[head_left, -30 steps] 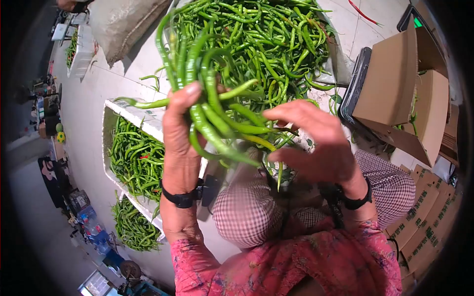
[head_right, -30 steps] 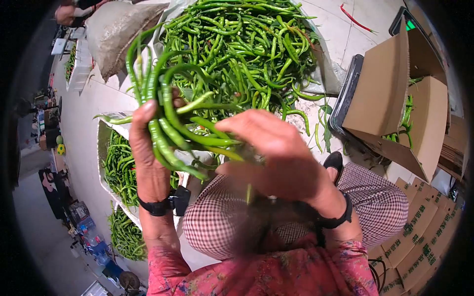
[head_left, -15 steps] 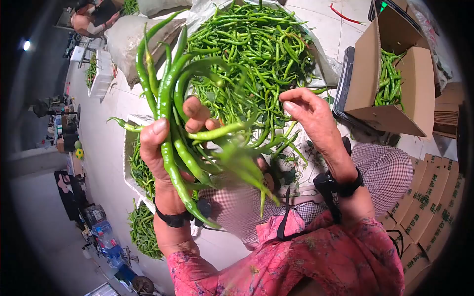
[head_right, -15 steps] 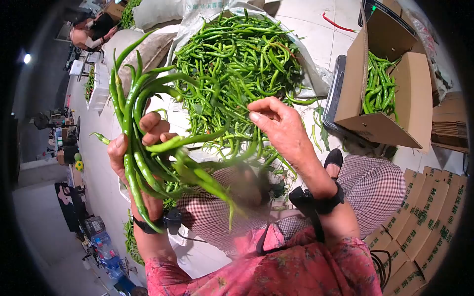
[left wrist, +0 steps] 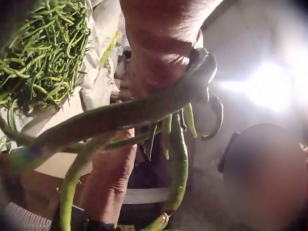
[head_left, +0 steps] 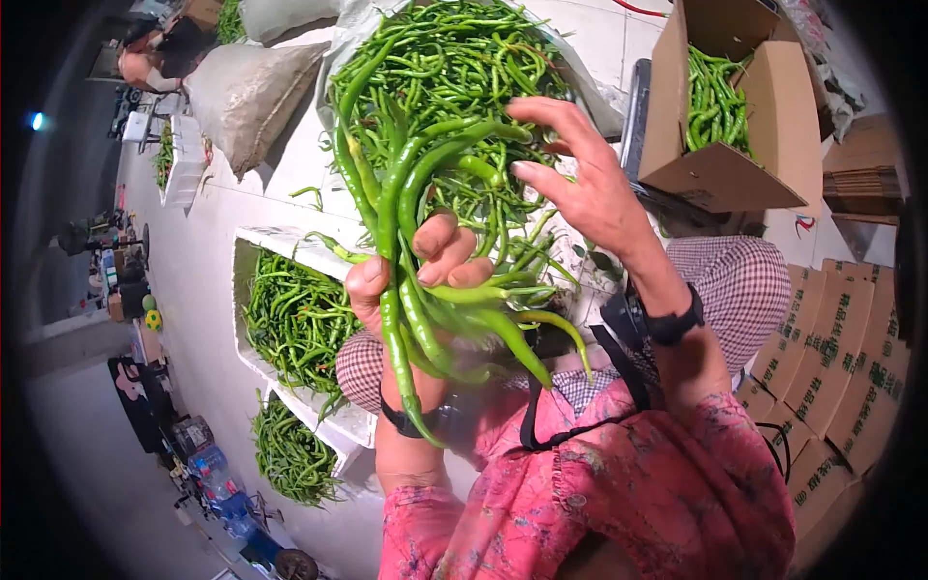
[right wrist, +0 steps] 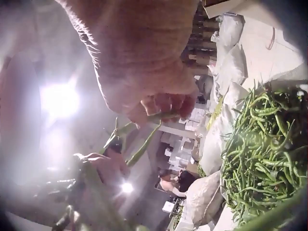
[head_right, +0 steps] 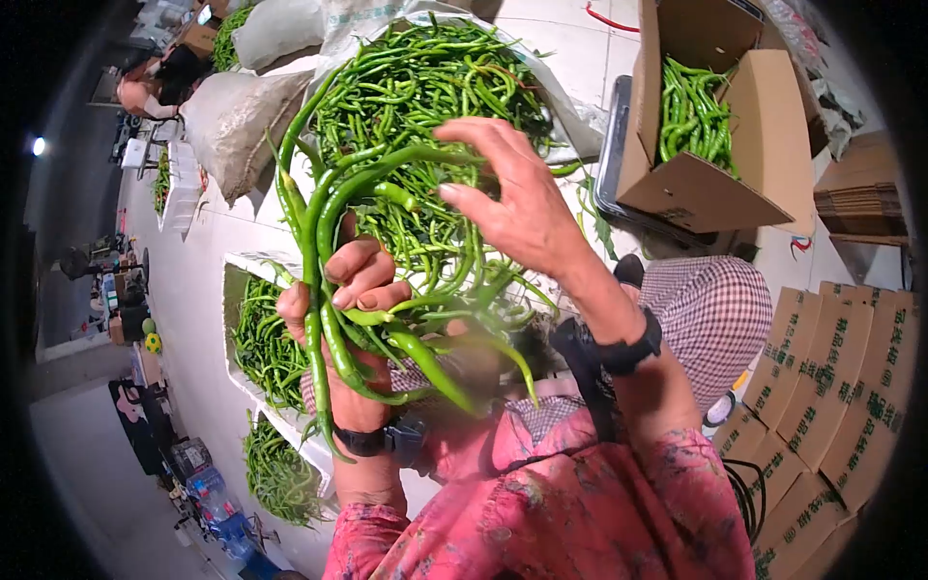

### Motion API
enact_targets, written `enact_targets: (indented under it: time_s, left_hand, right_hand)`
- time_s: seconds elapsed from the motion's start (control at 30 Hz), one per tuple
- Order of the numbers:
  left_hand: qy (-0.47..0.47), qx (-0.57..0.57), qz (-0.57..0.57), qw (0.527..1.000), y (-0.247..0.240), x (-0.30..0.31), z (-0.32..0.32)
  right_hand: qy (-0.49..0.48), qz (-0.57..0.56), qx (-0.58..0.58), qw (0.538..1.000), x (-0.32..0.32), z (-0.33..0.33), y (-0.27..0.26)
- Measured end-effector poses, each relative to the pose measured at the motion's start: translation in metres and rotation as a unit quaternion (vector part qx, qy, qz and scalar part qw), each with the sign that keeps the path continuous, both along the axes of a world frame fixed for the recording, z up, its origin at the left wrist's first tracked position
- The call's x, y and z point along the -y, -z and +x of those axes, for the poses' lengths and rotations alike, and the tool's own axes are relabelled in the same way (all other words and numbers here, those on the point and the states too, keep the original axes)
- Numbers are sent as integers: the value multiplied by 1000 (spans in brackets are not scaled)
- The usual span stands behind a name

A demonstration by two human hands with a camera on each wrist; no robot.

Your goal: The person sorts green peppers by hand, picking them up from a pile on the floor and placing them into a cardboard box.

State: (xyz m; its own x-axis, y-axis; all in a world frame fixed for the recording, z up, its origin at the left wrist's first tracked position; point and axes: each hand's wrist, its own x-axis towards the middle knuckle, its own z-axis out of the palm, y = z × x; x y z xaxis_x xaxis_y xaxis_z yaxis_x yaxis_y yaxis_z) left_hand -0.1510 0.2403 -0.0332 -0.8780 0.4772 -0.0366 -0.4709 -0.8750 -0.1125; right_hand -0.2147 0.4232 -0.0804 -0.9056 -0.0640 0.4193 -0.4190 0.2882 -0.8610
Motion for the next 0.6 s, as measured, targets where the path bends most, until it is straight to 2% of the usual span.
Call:
enact_targets:
  time_s: [0.07, 0.1, 0.13, 0.17, 0.2, 0.27, 0.3, 0.33, 0.53, 0.6]
  left_hand:
    - [12, 23, 12, 1000, 8, -6, 5]
    - [-6, 23, 2, 1000, 16, -7, 4]
    - [-26, 23, -9, 999, 21, -8, 3]
    - [13, 31, -2, 999, 22, -9, 9]
    - [10, 40, -23, 999, 27, -9, 10]
    - [15, 73, -55, 996, 45, -6, 12]
    - [25, 122, -48, 991, 50, -5, 14]
    - [19, 123, -98, 987, 56, -6, 15]
    - [-47, 145, -225, 962, 87, -2, 12]
    - [-36, 121, -224, 966, 90, -1, 11]
  right_hand:
    - [-134, -75, 92, 984, -7, -4, 6]
    - [-155, -149, 153, 965, -5, 0, 4]
    - [-159, -148, 158, 963, -9, 1, 6]
    - [-158, -85, 181, 967, -17, 1, 11]
    - [-155, -20, 203, 967, -25, 1, 13]
    - [-240, 23, 275, 931, -41, 3, 10]
    - [-263, -36, 329, 906, -45, 4, 15]
    - [-285, -94, 381, 875, -47, 5, 18]
    - [-299, -146, 477, 814, -50, 20, 19]
    - [-299, -175, 478, 807, -48, 23, 23]
